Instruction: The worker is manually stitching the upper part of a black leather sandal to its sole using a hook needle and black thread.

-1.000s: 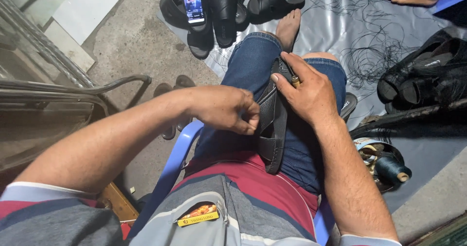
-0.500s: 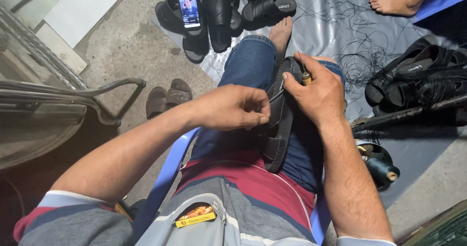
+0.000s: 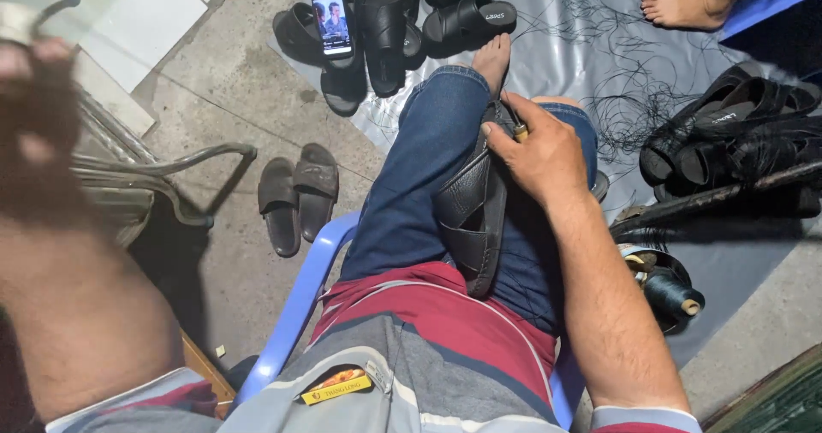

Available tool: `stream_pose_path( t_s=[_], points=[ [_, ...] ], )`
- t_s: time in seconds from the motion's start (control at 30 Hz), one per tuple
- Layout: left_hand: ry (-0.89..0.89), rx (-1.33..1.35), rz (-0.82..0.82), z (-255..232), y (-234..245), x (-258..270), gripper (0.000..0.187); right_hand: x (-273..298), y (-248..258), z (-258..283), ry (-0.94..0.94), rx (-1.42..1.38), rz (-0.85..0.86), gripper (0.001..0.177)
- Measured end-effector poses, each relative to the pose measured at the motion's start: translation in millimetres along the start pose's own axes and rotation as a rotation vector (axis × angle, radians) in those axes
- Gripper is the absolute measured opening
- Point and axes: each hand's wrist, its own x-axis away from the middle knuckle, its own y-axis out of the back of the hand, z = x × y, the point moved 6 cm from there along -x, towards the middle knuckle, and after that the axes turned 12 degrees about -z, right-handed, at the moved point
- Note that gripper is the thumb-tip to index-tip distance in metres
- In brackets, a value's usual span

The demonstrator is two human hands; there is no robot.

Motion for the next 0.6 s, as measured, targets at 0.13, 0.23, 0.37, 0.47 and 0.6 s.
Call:
stream_pose_path(
  t_s=[0.13, 0.23, 0.37, 0.47, 0.6],
  points=[
    [0.171, 0.427, 0.12, -2, 0, 10, 0.011, 23, 13, -3, 0.121, -0.156, -0.056, 0.045],
    [0.543, 0.379, 0.425, -101, 32, -10, 0.028, 58, 29, -8, -0.007, -0.201, -0.013, 0.033],
    [0.0, 0.955, 0.555, -238, 29, 25, 0.037, 105, 26, -32, -0.189, -0.157, 0.11, 0.023],
    [-0.303, 1.098, 0.617, -307, 29, 50, 0.046, 126, 21, -37, -0.237, -0.198, 0.145, 0.025],
    [-0.341, 1.056, 0.67, -335, 35, 46, 0.045, 139, 15, -45, -0.208, -0.083, 0.079, 0.033]
  ],
)
